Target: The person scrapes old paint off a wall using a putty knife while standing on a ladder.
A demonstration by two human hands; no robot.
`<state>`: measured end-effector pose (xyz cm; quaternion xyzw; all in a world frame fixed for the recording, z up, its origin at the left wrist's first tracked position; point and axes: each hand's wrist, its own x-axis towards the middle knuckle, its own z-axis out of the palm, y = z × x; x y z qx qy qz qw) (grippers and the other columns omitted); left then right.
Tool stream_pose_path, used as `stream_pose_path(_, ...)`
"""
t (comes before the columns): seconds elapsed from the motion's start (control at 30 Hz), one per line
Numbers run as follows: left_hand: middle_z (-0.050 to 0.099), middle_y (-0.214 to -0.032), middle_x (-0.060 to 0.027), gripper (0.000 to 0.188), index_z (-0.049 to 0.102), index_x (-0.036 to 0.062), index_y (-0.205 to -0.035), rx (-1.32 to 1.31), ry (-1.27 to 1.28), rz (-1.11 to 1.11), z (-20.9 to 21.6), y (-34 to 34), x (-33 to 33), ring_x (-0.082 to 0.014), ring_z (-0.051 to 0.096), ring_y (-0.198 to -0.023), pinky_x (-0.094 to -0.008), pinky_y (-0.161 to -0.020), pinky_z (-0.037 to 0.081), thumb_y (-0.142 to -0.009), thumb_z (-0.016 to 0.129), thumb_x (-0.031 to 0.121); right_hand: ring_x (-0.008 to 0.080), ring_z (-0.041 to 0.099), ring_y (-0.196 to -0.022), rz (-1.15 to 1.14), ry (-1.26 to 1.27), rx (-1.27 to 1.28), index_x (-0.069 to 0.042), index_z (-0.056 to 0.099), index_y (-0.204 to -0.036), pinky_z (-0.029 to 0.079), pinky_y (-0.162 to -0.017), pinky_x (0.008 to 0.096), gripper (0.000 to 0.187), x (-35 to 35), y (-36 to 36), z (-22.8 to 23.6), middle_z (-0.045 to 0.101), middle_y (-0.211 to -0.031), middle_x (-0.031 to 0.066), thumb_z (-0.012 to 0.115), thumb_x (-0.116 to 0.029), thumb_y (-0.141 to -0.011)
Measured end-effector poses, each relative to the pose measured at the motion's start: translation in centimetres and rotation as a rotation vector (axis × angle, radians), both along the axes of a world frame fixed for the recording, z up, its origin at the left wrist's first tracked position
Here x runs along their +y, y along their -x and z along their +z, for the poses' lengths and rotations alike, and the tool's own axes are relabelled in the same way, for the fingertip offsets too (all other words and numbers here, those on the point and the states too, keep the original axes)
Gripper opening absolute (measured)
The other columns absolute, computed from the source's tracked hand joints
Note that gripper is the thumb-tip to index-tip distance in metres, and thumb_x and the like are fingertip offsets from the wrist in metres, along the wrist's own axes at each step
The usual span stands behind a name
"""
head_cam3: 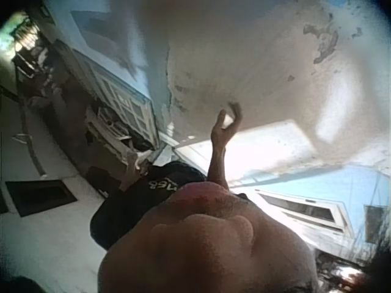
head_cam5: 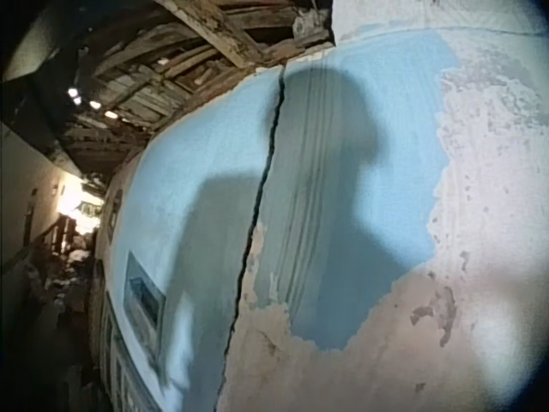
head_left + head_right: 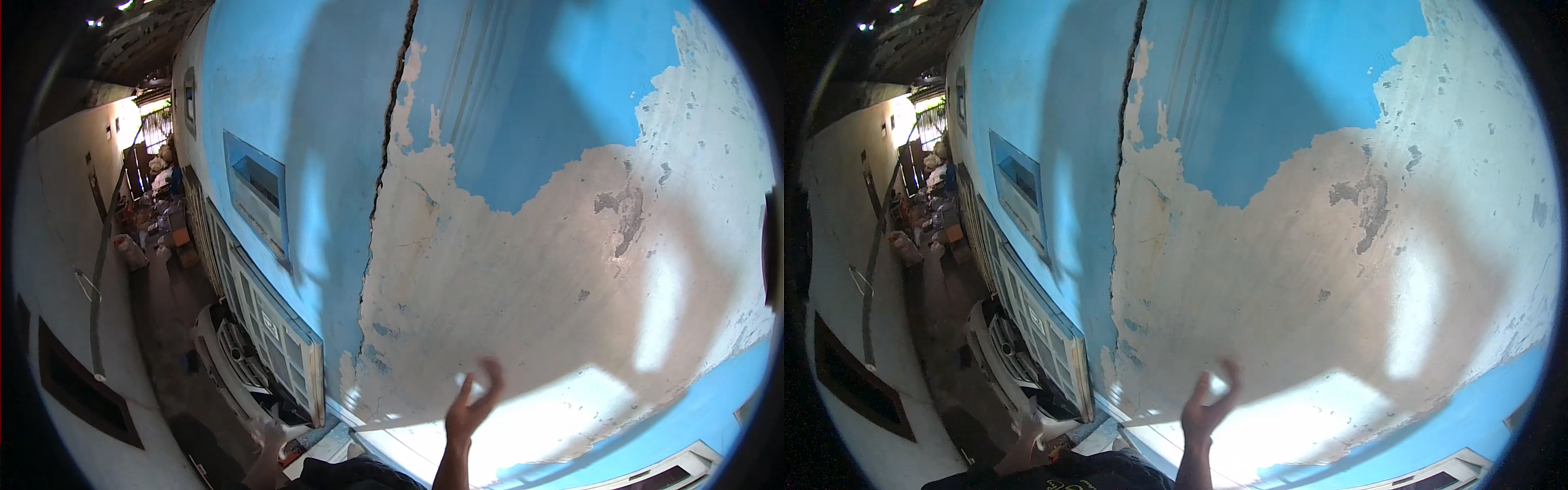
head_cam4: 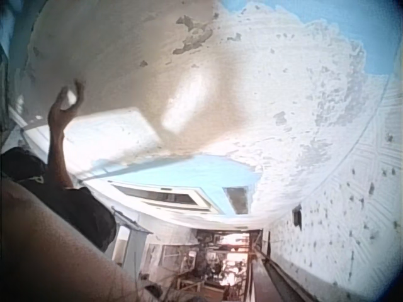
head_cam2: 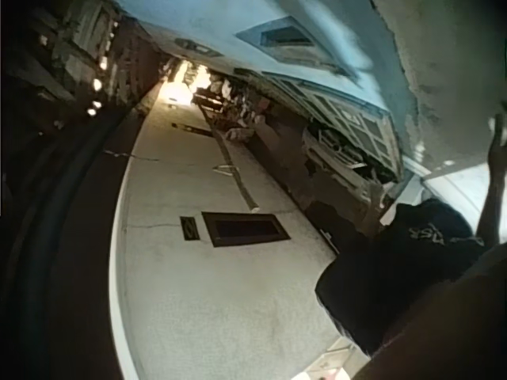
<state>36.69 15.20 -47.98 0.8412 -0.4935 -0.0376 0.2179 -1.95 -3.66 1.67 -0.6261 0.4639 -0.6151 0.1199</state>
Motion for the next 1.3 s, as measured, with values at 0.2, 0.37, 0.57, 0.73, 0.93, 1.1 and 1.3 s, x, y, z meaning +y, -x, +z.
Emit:
stream_pose_path(0.2,0.064,-0.096,-0.0109,0.032,0.069,0.0037,-0.105,0.809,-0.072,-0.113,31.1,10.3,-12.5,-0.0225,0.061,-0.087,-0.0362,-0.083,0.043,-0.091,0.060,0.031,0.0408,0.049,-0.122,0.683,-0.539,0.522,-0.009,0.019,-0.148,0.036,-0.103,0.0486,0.074,0.6,-3.5,-6.1,0.043,-0.133,0.0319,0.059,-0.035,-0.092)
stream_pose_path(0.37,0.062,-0.115,-0.0080,0.036,0.062,0.0040,-0.119,1.508,0.077,-0.115,38.5,13.4,-12.0,-0.0179,0.055,-0.108,-0.0331,-0.093,0.041,-0.097,0.051,0.031,0.0419,0.051,-0.119,0.795,-0.544,0.452,-0.011,-0.011,-0.149,0.042,-0.097,0.0495,0.091,2.1,-6.9,-10.3,0.046,-0.125,0.0372,0.056,-0.040,-0.094)
stream_pose_path(0.57,0.062,-0.109,-0.0033,0.037,0.062,0.0039,-0.118,1.733,0.064,-0.329,38.5,14.0,-12.1,-0.0142,0.055,-0.106,-0.0324,-0.092,0.042,-0.099,0.050,0.034,0.0147,0.054,-0.062,1.085,-1.164,-0.246,-0.013,0.014,-0.138,0.043,-0.053,0.0300,0.060,2.9,-7.5,-6.0,0.058,-0.084,0.0099,0.056,-0.026,-0.097)
stream_pose_path(0.73,0.064,-0.104,-0.0056,0.040,0.062,0.0027,-0.116,1.783,0.068,-0.368,42.7,14.5,-13.1,-0.0159,0.058,-0.099,-0.0310,-0.087,0.045,-0.099,0.049,0.036,0.0151,0.050,-0.061,1.106,-1.193,-0.594,-0.017,0.019,-0.135,0.039,-0.052,0.0284,0.049,3.0,-7.5,-5.2,0.053,-0.086,0.0098,0.052,-0.019,-0.098)
stream_pose_path(0.93,0.064,-0.097,-0.0073,0.044,0.062,0.0009,-0.110,1.569,0.086,-0.475,46.1,15.1,-14.8,-0.0157,0.062,-0.091,-0.0293,-0.080,0.049,-0.100,0.045,0.040,0.0193,0.054,-0.071,1.172,-1.130,-0.915,-0.022,0.010,-0.142,0.043,-0.058,0.0307,0.060,3.4,-7.2,-3.6,0.054,-0.099,0.0140,0.050,-0.013,-0.098)
stream_pose_path(1.1,0.062,-0.078,-0.0051,0.050,0.057,-0.0014,-0.113,1.479,0.229,-0.655,49.6,15.1,-16.9,-0.0136,0.062,-0.072,-0.0272,-0.071,0.048,-0.101,0.040,0.043,0.0285,0.059,-0.104,0.911,-0.739,-0.400,-0.019,-0.002,-0.147,0.049,-0.087,0.0397,0.077,2.0,-6.4,-1.5,0.051,-0.124,0.0214,0.055,-0.018,-0.096)
stream_pose_path(1.3,0.057,-0.065,-0.0028,0.053,0.059,-0.0021,-0.110,1.275,0.487,-0.734,57.8,15.9,-21.2,-0.0109,0.058,-0.066,-0.0248,-0.066,0.045,-0.101,0.038,0.046,0.0313,0.057,-0.111,0.890,-0.646,-0.255,-0.018,0.001,-0.147,0.050,-0.088,0.0411,0.073,0.5,-4.7,4.1,0.052,-0.122,0.0229,0.053,-0.018,-0.097)
